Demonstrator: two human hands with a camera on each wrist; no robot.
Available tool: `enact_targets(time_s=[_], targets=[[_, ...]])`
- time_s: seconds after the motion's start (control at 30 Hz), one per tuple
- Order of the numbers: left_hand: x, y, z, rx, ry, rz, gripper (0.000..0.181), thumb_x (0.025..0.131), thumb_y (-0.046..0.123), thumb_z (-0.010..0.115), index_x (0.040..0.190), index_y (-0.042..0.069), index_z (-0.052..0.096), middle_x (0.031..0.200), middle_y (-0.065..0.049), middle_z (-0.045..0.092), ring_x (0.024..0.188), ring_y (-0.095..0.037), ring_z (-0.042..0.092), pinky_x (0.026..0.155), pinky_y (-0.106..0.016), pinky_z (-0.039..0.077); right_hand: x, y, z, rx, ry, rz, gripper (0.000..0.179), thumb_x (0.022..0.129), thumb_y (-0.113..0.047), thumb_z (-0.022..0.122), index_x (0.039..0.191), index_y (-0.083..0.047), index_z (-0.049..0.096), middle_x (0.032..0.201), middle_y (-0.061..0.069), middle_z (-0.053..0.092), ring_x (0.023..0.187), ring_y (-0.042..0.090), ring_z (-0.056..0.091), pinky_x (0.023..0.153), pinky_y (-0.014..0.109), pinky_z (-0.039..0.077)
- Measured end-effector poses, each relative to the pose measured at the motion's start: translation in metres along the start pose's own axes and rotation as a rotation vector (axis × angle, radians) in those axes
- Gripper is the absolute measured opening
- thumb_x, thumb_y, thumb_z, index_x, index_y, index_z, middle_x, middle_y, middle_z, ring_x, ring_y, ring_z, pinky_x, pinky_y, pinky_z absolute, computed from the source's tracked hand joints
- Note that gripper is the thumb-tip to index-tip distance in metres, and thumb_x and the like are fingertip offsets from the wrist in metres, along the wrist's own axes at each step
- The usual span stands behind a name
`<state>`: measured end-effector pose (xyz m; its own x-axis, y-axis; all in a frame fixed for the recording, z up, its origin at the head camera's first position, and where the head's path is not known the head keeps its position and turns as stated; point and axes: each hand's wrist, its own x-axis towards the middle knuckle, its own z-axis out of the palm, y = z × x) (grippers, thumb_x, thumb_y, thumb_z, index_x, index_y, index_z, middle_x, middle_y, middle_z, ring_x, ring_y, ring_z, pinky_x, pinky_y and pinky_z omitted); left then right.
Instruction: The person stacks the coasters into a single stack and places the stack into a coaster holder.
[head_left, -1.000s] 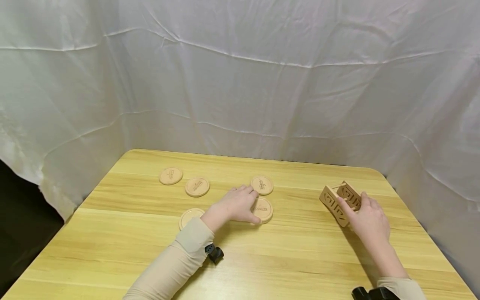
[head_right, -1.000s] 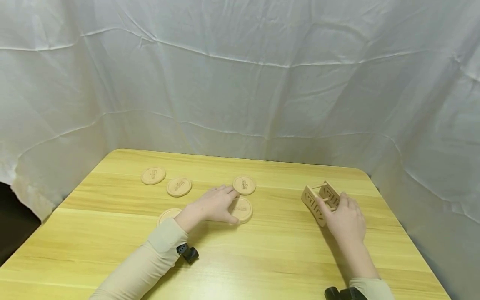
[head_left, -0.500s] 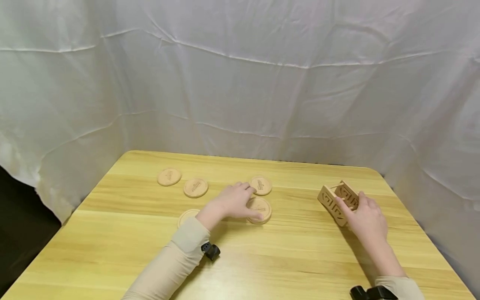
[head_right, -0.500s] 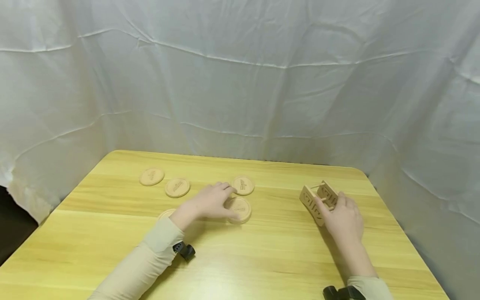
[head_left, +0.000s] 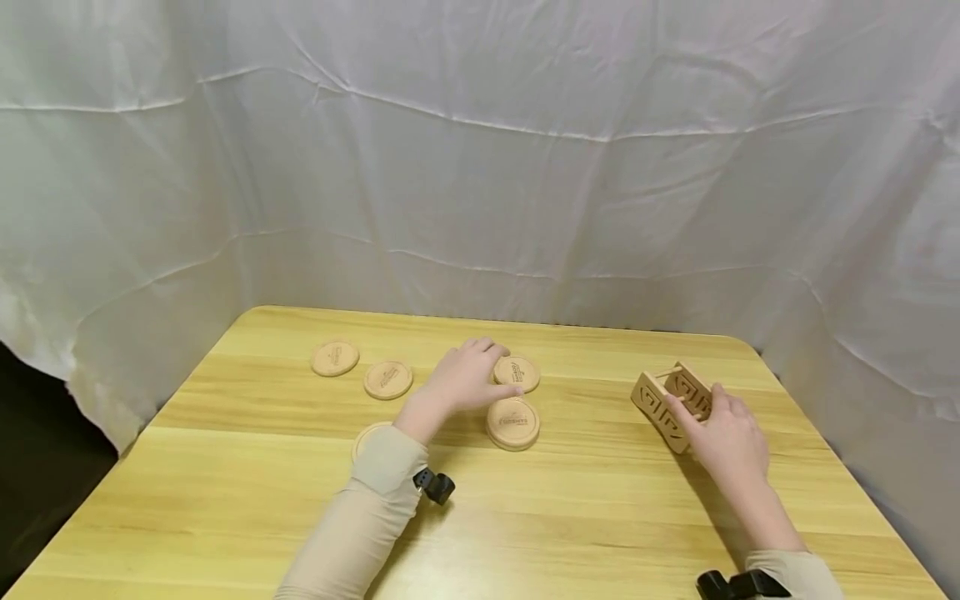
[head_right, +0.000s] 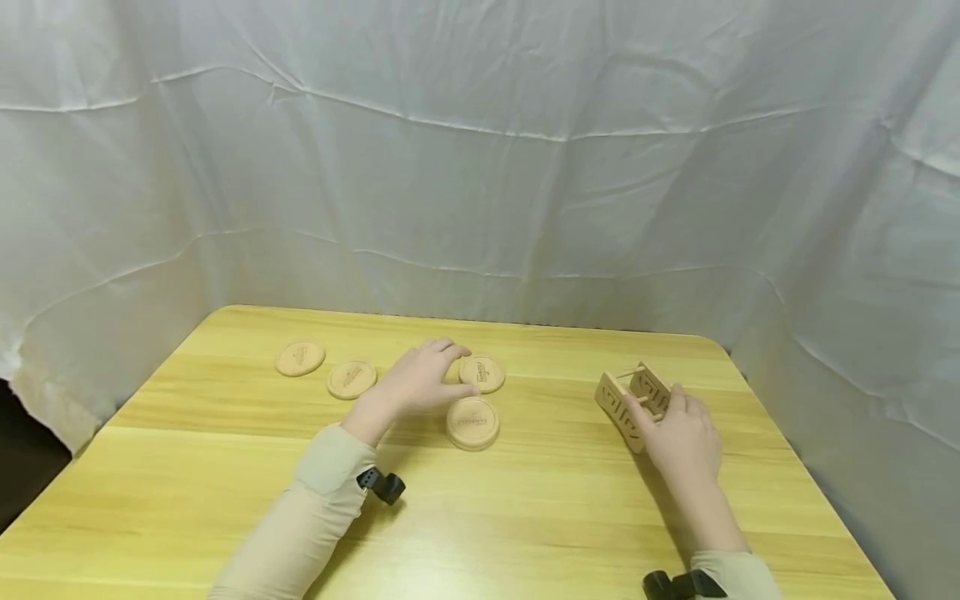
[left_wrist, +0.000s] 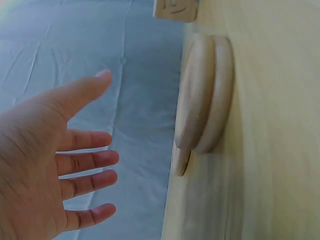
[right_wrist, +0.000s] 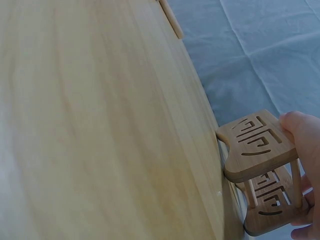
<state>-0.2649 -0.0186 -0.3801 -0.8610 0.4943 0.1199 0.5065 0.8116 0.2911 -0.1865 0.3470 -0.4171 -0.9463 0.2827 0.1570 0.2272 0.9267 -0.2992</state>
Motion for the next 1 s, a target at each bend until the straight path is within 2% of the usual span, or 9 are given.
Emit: enact_targets(time_s=[0.13, 0.37, 0.6, 0.8, 0.9, 1.0], targets=[[0.009, -0.002, 0.001, -0.044, 0.019, -0.030, 0.068, 0.086, 0.055, 0.064, 0.140, 0.015, 0.051, 0.144, -0.007, 0.050, 0.135, -0.027, 0.044, 0.109, -0.050, 0.039, 0.000, 0.000, 0.000, 0.000, 0.003, 0.004, 0.101, 0.091, -0.072, 0.035, 0.148, 0.010, 0.024, 0.140, 0.044, 0.034, 0.123, 0.060, 0.037, 0.097, 0.070, 0.036], [0.019, -0.011, 0.009, -0.215, 0.022, -0.056, 0.069, 0.084, 0.047, 0.071, 0.140, 0.012, 0.050, 0.144, -0.008, 0.052, 0.137, -0.029, 0.043, 0.115, -0.049, 0.033, 0.000, -0.001, 0.000, 0.000, 0.002, 0.006, 0.101, 0.091, -0.072, 0.035, 0.149, 0.010, 0.024, 0.141, 0.043, 0.033, 0.124, 0.059, 0.036, 0.097, 0.070, 0.037], [0.029, -0.026, 0.029, -0.394, 0.057, -0.057, 0.073, 0.080, 0.045, 0.076, 0.139, 0.010, 0.052, 0.139, -0.010, 0.055, 0.132, -0.029, 0.046, 0.114, -0.047, 0.036, -0.001, -0.001, 0.000, 0.004, 0.015, 0.001, 0.100, 0.092, -0.071, 0.036, 0.148, 0.011, 0.024, 0.140, 0.043, 0.034, 0.123, 0.060, 0.037, 0.096, 0.070, 0.037], [0.036, -0.035, 0.045, -0.554, 0.095, -0.074, 0.070, 0.079, 0.038, 0.080, 0.137, 0.009, 0.054, 0.136, -0.012, 0.056, 0.127, -0.030, 0.050, 0.110, -0.044, 0.041, -0.002, -0.003, -0.002, 0.007, 0.025, -0.006, 0.100, 0.092, -0.071, 0.037, 0.148, 0.011, 0.025, 0.140, 0.043, 0.034, 0.123, 0.060, 0.038, 0.096, 0.070, 0.037], [0.037, -0.037, 0.052, -0.603, 0.092, -0.089, 0.071, 0.078, 0.036, 0.080, 0.138, 0.007, 0.054, 0.137, -0.012, 0.055, 0.131, -0.031, 0.046, 0.113, -0.045, 0.037, -0.004, -0.002, -0.001, 0.008, 0.020, -0.006, 0.100, 0.092, -0.071, 0.037, 0.148, 0.011, 0.024, 0.140, 0.044, 0.034, 0.123, 0.060, 0.037, 0.097, 0.070, 0.036], [0.037, -0.039, 0.057, -0.605, 0.085, -0.102, 0.075, 0.077, 0.037, 0.081, 0.139, 0.007, 0.052, 0.141, -0.013, 0.053, 0.136, -0.032, 0.039, 0.117, -0.047, 0.030, -0.005, -0.002, -0.001, 0.012, 0.019, -0.006, 0.100, 0.092, -0.071, 0.037, 0.148, 0.011, 0.024, 0.140, 0.044, 0.034, 0.123, 0.060, 0.037, 0.097, 0.070, 0.036]])
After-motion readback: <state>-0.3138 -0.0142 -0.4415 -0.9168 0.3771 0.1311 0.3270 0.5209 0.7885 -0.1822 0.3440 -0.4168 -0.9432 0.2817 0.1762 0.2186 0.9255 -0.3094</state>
